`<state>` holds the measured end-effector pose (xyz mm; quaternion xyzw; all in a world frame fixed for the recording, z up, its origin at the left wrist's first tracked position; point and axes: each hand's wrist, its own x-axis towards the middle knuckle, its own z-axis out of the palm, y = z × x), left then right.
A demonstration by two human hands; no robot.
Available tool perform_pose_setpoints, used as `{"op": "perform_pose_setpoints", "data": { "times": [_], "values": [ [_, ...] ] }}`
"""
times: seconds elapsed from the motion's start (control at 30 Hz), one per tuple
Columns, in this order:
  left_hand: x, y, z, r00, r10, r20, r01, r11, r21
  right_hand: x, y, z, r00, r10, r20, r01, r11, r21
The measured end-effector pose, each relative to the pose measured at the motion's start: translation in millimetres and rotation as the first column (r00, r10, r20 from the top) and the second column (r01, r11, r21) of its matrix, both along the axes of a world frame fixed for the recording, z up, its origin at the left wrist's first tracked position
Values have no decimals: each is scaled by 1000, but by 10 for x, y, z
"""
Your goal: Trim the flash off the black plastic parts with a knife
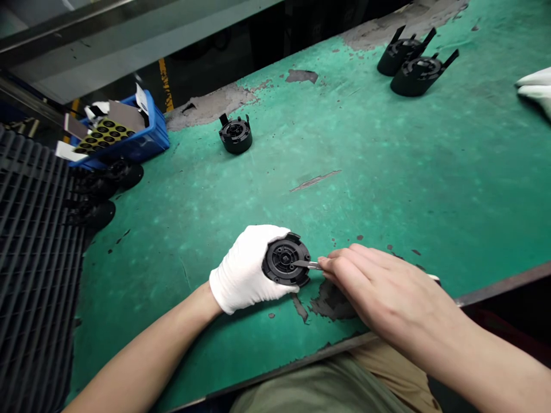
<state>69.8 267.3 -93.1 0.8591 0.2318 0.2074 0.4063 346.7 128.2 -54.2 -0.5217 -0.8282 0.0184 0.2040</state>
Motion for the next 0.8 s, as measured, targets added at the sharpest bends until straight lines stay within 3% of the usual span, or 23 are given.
{"op": "perform_pose_setpoints", "data": {
  "times": [0.2, 0.3, 0.4, 0.57, 0.67, 0.8],
  "values": [
    [-23, 4, -74, 1000, 17, 12, -17, 1000, -1, 177, 210, 58, 994, 66, 82, -73, 994, 82],
    [-27, 2, -64, 1000, 11, -28, -12, 1000, -14, 207, 353, -5, 991, 123, 55, -127, 988, 86],
    [-66, -28, -106, 998, 37, -44, -36, 999, 18, 200, 408, -64, 995, 101, -15, -100, 993, 56],
    [-138, -123, -237, 983, 165, -77, -159, 984, 84, -16, 79, -43, 962, -41, -269, 25, 998, -64],
    [-141, -157, -265, 957, 275, -95, -262, 957, 124, -266, -173, -27, 922, -69, -382, 18, 990, -137],
    [-131, -138, -236, 944, 320, -84, -304, 939, 163, -423, -166, -48, 896, -50, -441, -4, 993, -120]
  ]
}}
